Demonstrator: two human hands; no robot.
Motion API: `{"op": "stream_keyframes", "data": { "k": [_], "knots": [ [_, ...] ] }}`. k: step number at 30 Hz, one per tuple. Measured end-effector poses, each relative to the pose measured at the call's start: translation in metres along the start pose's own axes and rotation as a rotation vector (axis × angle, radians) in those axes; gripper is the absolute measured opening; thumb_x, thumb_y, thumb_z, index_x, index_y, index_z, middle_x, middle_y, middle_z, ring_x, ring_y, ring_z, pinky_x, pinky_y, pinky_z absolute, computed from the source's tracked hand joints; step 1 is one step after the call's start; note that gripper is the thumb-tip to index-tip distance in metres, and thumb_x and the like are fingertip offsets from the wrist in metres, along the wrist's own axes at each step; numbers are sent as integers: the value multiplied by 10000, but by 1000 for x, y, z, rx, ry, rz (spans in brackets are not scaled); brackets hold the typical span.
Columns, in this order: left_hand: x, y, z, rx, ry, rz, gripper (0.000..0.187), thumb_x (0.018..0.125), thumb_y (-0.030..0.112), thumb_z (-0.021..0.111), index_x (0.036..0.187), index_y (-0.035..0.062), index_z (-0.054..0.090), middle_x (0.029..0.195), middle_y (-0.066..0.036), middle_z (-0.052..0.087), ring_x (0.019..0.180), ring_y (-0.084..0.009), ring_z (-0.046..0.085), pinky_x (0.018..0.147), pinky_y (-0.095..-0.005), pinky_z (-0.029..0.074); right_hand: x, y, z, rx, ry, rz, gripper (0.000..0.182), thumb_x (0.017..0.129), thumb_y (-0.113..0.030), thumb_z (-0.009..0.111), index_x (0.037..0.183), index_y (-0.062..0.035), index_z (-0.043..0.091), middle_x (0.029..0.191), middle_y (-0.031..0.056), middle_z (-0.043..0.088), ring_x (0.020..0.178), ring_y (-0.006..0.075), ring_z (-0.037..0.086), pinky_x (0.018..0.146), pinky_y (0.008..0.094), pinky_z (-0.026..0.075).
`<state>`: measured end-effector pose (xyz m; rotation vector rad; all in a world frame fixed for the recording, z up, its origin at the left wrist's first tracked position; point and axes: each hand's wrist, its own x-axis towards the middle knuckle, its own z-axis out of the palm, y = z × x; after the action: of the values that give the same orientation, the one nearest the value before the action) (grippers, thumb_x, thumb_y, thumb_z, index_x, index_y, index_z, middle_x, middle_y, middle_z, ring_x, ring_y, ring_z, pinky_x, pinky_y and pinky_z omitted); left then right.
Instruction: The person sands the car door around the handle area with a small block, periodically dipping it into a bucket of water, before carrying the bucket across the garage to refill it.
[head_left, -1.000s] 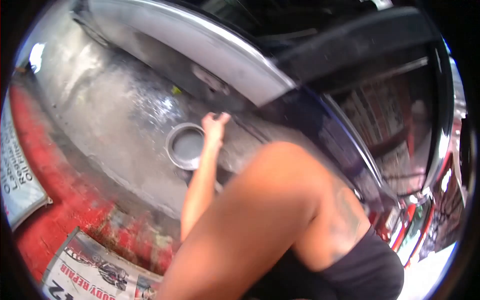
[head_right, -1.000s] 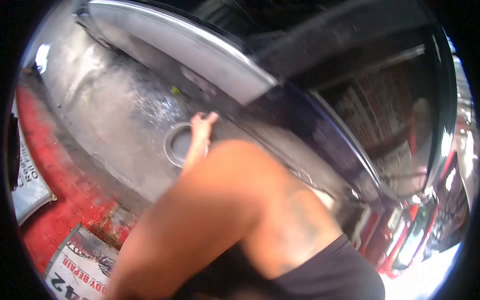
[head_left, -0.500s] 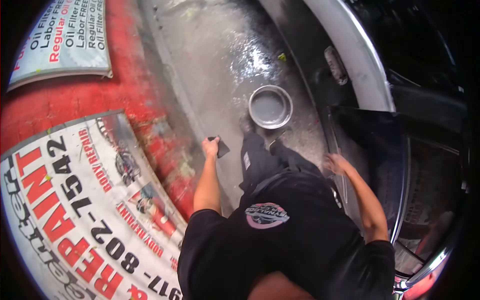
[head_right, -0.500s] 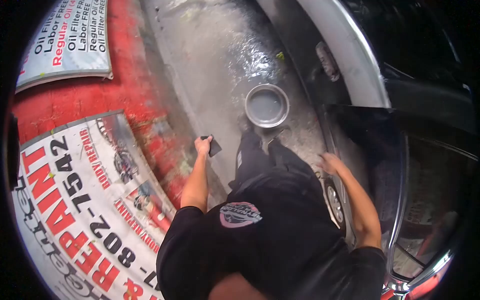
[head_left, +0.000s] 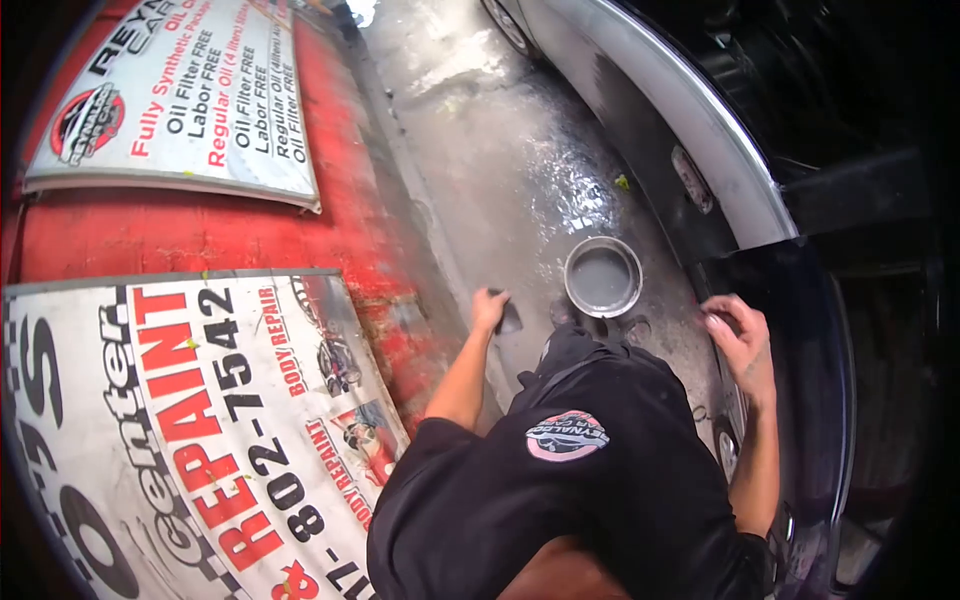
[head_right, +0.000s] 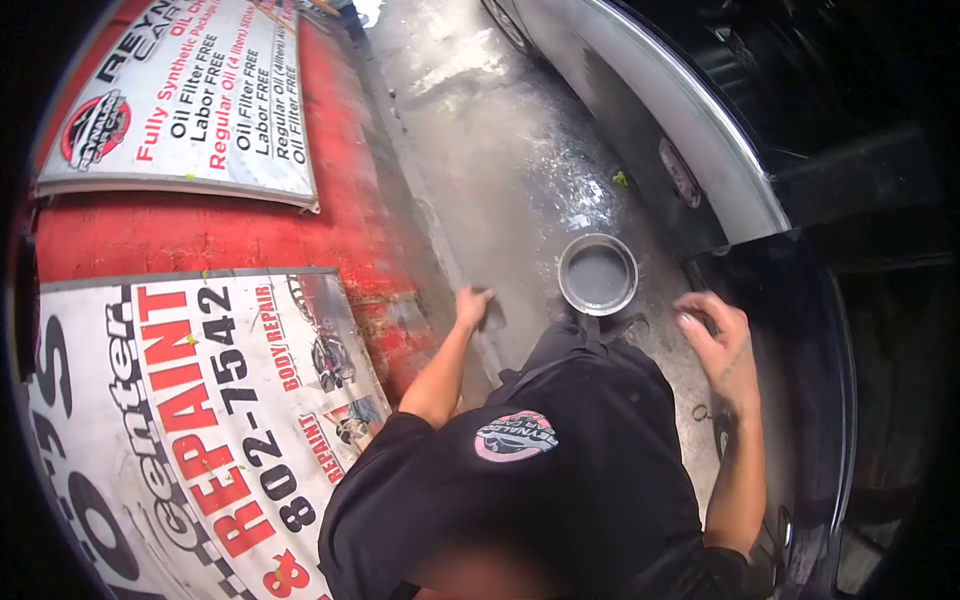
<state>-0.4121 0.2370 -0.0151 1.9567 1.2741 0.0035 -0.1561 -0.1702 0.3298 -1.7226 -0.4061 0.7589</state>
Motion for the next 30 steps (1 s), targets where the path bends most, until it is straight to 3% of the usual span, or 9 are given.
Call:
{"op": "stream_keyframes", "data": {
  "k": [10, 16, 18, 20, 24, 25, 26, 28, 30],
  "knots": [
    [38, 383, -97, 388, 40, 1099, 202, 851, 222, 715, 898, 63, 600, 852, -187, 678, 874, -420, 672, 747, -524, 516, 16, -113, 210, -352, -555, -988, 424, 920, -172, 706, 1286, 15, 603, 1161, 214, 654, 1005, 377, 675, 865, 432, 552],
    [-7, 475, -143, 409, 93, 1449, 179, 826, 191, 744, 871, 72, 618, 838, -137, 700, 855, -388, 695, 717, -493, 540, -1, -143, 231, -158, -568, -1127, 254, 838, -12, 740, 1077, 23, 661, 1030, 206, 685, 878, 356, 693, 763, 394, 574],
    [-16, 482, -149, 418, 112, 1499, 173, 823, 191, 745, 863, 72, 626, 826, -128, 705, 844, -378, 702, 707, -495, 542, -13, -155, 223, -31, -619, -1059, 182, 840, -9, 726, 1005, 46, 670, 980, 192, 705, 887, 303, 700, 786, 362, 559],
    [-16, 490, -160, 581, 131, 1567, 122, 813, 160, 724, 854, 77, 646, 817, -127, 713, 814, -368, 711, 684, -494, 547, -27, -171, 208, 492, -847, -274, 153, 916, -38, 669, 1029, 65, 667, 1039, 153, 717, 952, 213, 696, 844, 343, 541],
    [-41, 522, -176, 669, 167, 1744, 108, 806, 138, 672, 905, 98, 688, 851, -140, 723, 840, -364, 724, 683, -484, 574, -37, -167, 207, 883, -1092, 19, 223, 889, -42, 586, 1045, 94, 672, 1017, 176, 700, 886, 172, 645, 863, 321, 503],
    [-50, 533, -179, 700, 185, 1780, 114, 817, 142, 666, 917, 97, 694, 872, -135, 728, 863, -364, 727, 691, -488, 578, -28, -155, 204, 734, -1129, 31, 194, 879, -23, 554, 974, 95, 675, 921, 158, 694, 838, 166, 638, 800, 312, 500],
    [-61, 545, -184, 728, 201, 1821, 121, 828, 147, 659, 930, 95, 699, 893, -131, 733, 886, -364, 729, 698, -491, 582, -14, -159, 206, 270, -1130, -451, 154, 898, -28, 597, 947, 83, 691, 855, 111, 690, 779, 143, 630, 736, 288, 494],
    [-89, 566, -192, 824, 173, 1786, 131, 854, 151, 647, 966, 106, 697, 949, -134, 736, 938, -355, 727, 727, -485, 588, -9, -159, 222, 102, -1195, 56, 113, 886, -31, 679, 942, 64, 706, 835, 58, 696, 738, 111, 621, 684, 268, 482],
    [-101, 588, -193, 820, 155, 1832, 228, 895, 166, 659, 1114, 117, 698, 1087, -131, 730, 1061, -352, 699, 820, -488, 584, 2, -173, 222, -153, -1435, -410, 142, 846, -65, 790, 898, 43, 713, 795, 67, 702, 653, 133, 642, 604, 286, 486]
  ]
}}
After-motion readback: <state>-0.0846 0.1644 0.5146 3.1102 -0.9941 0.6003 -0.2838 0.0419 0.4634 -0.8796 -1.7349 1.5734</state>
